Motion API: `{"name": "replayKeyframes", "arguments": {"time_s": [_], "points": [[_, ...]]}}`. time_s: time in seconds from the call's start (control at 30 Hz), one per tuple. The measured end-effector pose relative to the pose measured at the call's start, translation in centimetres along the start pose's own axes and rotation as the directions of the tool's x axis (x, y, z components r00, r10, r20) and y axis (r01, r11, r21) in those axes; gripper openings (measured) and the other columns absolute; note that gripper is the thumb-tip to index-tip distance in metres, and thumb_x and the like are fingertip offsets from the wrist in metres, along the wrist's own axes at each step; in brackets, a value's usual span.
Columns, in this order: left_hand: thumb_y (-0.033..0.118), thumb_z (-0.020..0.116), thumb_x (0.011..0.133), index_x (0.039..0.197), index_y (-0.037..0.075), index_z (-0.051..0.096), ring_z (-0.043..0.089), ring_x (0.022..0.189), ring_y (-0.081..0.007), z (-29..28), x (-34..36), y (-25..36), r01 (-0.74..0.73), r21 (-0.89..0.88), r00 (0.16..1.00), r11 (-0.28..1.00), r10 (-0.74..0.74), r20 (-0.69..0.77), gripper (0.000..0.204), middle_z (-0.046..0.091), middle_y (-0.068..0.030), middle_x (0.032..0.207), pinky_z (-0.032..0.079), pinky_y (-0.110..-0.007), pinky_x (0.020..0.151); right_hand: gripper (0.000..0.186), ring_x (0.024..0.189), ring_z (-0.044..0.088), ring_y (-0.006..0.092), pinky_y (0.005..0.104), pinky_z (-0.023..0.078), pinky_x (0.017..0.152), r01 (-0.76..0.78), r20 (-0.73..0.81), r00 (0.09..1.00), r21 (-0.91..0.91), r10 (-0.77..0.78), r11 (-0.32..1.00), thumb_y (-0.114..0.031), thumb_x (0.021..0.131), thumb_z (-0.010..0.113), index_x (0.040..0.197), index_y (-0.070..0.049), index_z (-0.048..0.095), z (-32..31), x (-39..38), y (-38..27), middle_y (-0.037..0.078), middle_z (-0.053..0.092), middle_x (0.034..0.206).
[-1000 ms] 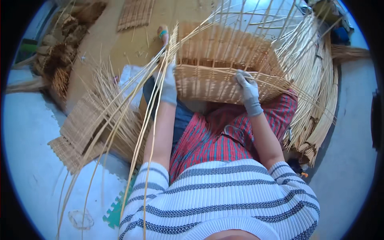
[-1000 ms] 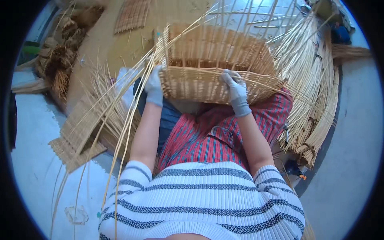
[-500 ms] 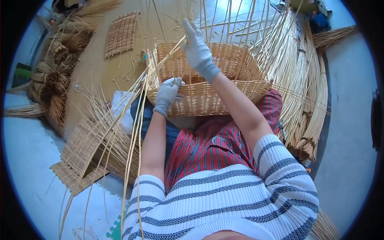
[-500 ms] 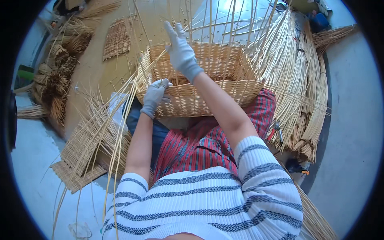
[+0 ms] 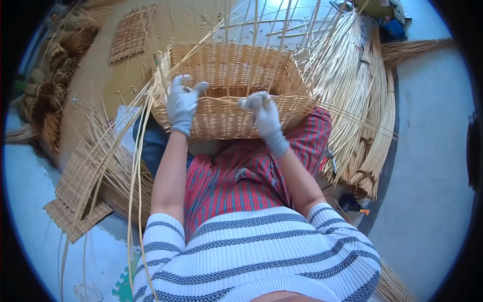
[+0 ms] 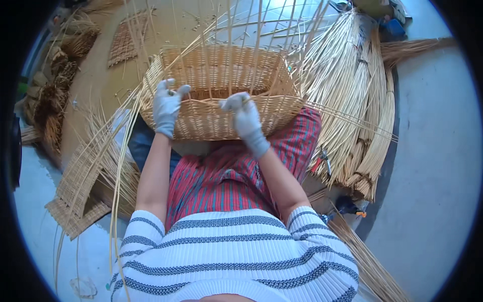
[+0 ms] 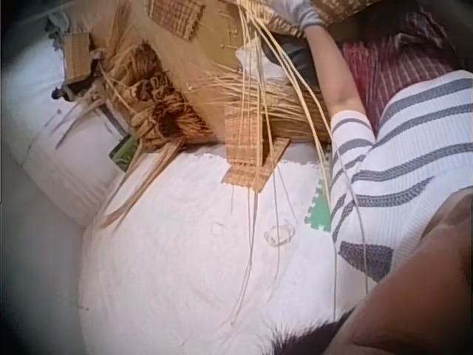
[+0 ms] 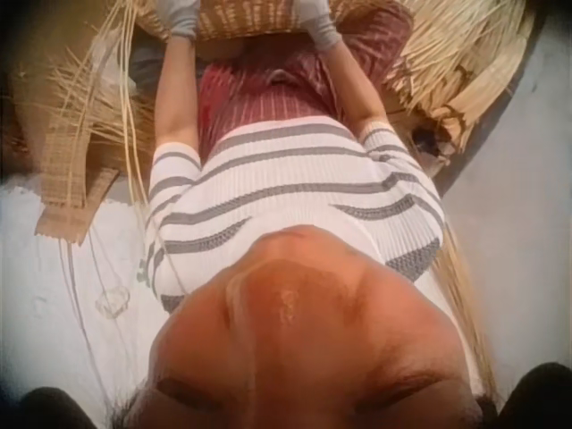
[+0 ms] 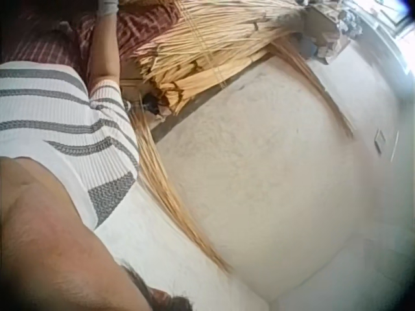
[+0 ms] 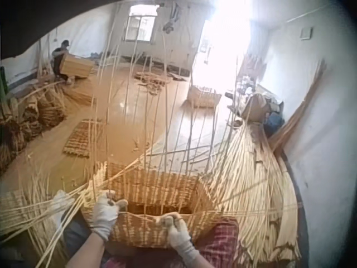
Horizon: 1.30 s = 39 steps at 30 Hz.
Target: Weaving a wicker basket using long flexible strips and checking dimensions with a measuring tape.
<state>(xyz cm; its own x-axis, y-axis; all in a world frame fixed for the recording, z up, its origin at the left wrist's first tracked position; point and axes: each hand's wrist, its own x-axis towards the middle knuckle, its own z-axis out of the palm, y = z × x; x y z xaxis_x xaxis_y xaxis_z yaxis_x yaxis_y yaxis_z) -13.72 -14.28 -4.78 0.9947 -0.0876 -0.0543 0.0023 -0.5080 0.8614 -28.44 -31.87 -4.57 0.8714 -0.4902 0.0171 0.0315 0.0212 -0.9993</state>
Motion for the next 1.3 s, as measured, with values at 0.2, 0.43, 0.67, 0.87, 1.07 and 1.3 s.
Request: {"name": "replayKeyframes", "arguments": {"time_s": [0.2,0.43,0.67,0.87,1.07,1.3], "points": [[0.027,0.066,0.098,0.12,0.005,0.06,0.068,0.076,-0.0154,3.6,-2.1,1.6,-0.374,-0.153,0.821,0.915,0.403,0.405,0.032,0.067,-0.0081,0.097,0.054,-0.033,0.063,0.016,0.081,0.07,0.0138,0.0228,0.053,0.057,-0.056,-0.393,0.895,0.37,0.211,0.927,-0.012,0.094,0.071,0.105,-0.009,0.06,-7.7,0.7,4.2,0.006,0.073,0.1],[0.044,0.061,0.1,0.094,0.003,0.062,0.068,0.057,-0.0154,7.5,-1.7,1.1,0.317,-0.208,0.773,0.925,-0.125,0.621,0.041,0.064,-0.0043,0.072,0.053,-0.032,0.053,0.072,0.116,0.062,0.0249,0.0375,0.055,0.088,0.508,0.194,0.801,-0.721,-0.567,0.471,-0.008,0.093,0.065,0.156,-0.015,0.03,-2.5,10.9,-2.4,0.017,0.056,0.136],[0.022,0.072,0.095,0.092,0.006,0.067,0.058,0.07,-0.007,8.6,-1.0,-0.5,0.05,-0.211,0.809,0.976,0.084,0.581,0.017,0.064,0.0012,0.082,0.059,-0.028,0.059,0.019,0.078,0.064,0.0135,0.0283,0.056,0.072,-0.249,-0.357,0.893,0.12,0.276,0.961,-0.021,0.103,0.057,0.116,-0.007,0.058,-8.8,-2.0,2.7,0.01,0.068,0.095],[0.018,0.07,0.096,0.096,0.005,0.067,0.065,0.074,-0.0101,8.7,-0.4,0.4,0.229,-0.269,0.786,0.936,-0.015,0.619,0.013,0.067,-0.0015,0.087,0.061,-0.029,0.062,0.032,0.095,0.07,0.038,0.0459,0.056,0.086,0.406,0.228,0.906,-0.708,-0.357,0.579,-0.032,0.103,0.05,0.109,-0.004,0.066,-3.5,4.1,3.8,0.019,0.072,0.104],[0.021,0.072,0.094,0.093,0.005,0.067,0.066,0.063,-0.0108,9.8,3.9,2.6,0.134,-0.249,0.847,0.959,0.019,0.531,0.017,0.07,-0.0018,0.08,0.057,-0.028,0.056,0.052,0.095,0.07,0.0373,0.0472,0.055,0.088,0.117,0.216,0.951,-0.914,0.221,0.389,-0.047,0.1,0.043,0.102,-0.006,0.074,-2.2,13.6,0.5,0.017,0.073,0.103],[0.027,0.074,0.093,0.089,0.008,0.068,0.063,0.055,-0.0098,11.5,6.0,2.9,0.051,-0.202,0.873,0.978,0.055,0.485,0.02,0.066,0.0002,0.074,0.049,-0.028,0.05,0.043,0.104,0.067,0.041,0.0496,0.052,0.092,-0.027,0.118,0.94,-0.909,0.319,0.416,-0.039,0.094,0.046,0.105,-0.009,0.075,-1.8,16.9,0.1,0.022,0.07,0.113]]}}
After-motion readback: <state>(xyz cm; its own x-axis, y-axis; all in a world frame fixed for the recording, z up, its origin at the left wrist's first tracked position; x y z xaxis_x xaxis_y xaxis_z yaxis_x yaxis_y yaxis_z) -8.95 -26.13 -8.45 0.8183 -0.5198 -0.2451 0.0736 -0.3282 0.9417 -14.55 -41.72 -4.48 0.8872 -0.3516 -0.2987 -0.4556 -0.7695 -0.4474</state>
